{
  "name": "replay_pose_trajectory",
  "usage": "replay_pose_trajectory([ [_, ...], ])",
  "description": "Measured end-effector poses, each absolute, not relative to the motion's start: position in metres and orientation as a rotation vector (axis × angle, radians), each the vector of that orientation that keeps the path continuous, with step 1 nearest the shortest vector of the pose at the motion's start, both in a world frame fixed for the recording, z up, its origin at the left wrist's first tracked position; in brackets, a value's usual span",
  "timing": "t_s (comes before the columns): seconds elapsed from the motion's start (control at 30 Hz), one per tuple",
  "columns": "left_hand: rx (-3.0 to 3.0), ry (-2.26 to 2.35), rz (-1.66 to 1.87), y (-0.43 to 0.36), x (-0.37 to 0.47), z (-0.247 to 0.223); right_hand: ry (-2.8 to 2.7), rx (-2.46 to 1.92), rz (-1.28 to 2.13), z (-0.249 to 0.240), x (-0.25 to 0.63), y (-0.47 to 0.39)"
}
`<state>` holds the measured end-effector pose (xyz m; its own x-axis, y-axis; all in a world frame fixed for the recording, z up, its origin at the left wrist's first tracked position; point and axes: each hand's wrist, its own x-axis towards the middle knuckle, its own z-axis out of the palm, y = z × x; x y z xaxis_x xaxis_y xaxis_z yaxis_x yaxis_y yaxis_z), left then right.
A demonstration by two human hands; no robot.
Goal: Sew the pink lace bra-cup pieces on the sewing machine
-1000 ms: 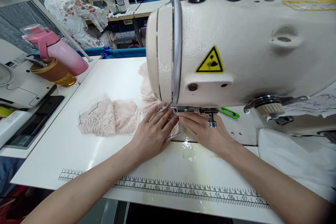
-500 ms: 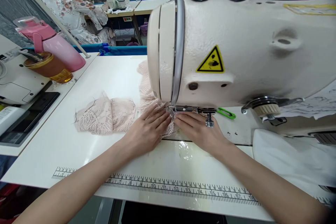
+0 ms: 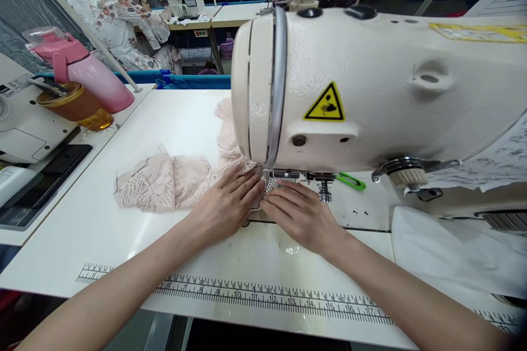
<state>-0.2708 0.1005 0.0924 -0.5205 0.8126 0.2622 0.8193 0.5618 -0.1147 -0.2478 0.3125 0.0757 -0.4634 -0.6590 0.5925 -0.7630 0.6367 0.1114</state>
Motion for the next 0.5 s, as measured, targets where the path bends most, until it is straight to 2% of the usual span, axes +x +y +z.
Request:
replay_pose_trajectory([
  [0.5,-1.285,-2.530,-0.021,0.1044,-0.2692,0.0904,-2.330,1.058,0.316,0.0756,-0.2484,0.3159],
])
